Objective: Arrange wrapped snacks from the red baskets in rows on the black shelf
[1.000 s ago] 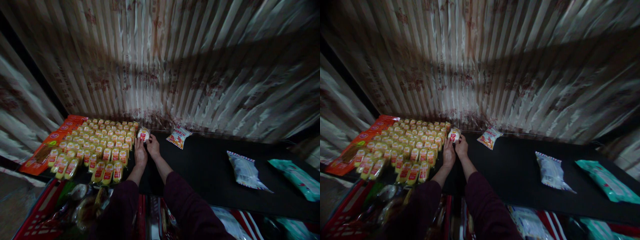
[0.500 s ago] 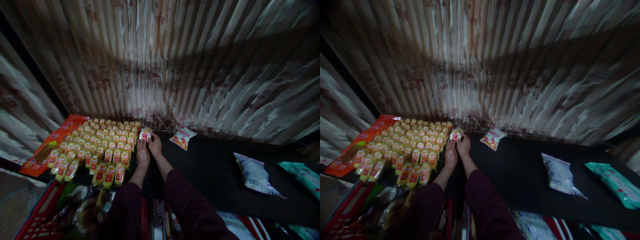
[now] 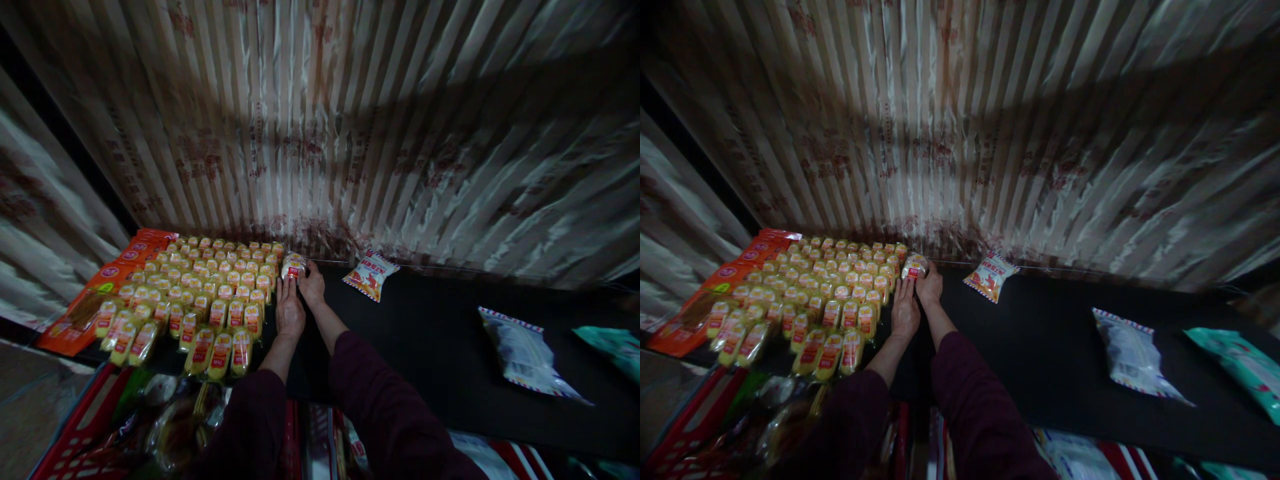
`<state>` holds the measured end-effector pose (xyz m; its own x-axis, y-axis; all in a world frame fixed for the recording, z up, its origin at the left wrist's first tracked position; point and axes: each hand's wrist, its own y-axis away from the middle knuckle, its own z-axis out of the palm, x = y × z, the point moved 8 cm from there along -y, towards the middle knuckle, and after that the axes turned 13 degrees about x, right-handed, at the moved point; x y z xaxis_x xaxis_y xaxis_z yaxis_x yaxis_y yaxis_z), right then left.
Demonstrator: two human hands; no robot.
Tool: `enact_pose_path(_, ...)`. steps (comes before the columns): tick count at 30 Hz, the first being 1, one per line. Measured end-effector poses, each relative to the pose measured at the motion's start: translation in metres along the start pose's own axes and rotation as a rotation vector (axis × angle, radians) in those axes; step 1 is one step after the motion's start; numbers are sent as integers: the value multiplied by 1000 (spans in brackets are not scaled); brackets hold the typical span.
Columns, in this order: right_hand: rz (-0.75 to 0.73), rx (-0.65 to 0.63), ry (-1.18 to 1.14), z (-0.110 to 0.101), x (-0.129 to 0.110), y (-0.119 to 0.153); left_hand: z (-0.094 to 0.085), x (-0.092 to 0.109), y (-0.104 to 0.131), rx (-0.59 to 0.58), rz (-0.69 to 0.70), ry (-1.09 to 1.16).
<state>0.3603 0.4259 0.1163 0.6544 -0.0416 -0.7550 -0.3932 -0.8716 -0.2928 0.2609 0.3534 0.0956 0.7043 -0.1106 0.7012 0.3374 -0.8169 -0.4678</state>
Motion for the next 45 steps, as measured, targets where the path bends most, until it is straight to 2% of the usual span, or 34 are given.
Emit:
enact_pose_path(4, 6, -4, 13, 2, 0, -5, 0, 5, 1, -47, 16, -26)
enact_pose_path(9, -31, 3, 33, 5, -3, -8, -3, 6, -1, -19, -2, -48)
enact_pose_path(20, -80, 107, -45, 5, -8, 3, -4, 1, -1, 3, -13, 26)
enact_pose_path(27, -53, 108, -52, -9, -7, 13, -3, 1, 0, 10, -20, 52)
enact_pose_path(34, -73, 45, -42, -33, -14, 44, -6, -7, -1, 37, -94, 131)
enact_pose_path(39, -122, 10, -61, -53, -20, 74, -15, -11, 0, 11, -178, 94)
enact_pose_path(42, -129, -16, -77, -65, -23, 94, -25, -1, 11, -15, -125, 70)
enact_pose_path(45, -140, -40, -115, -76, -27, 118, -38, 8, 32, -38, -64, 91)
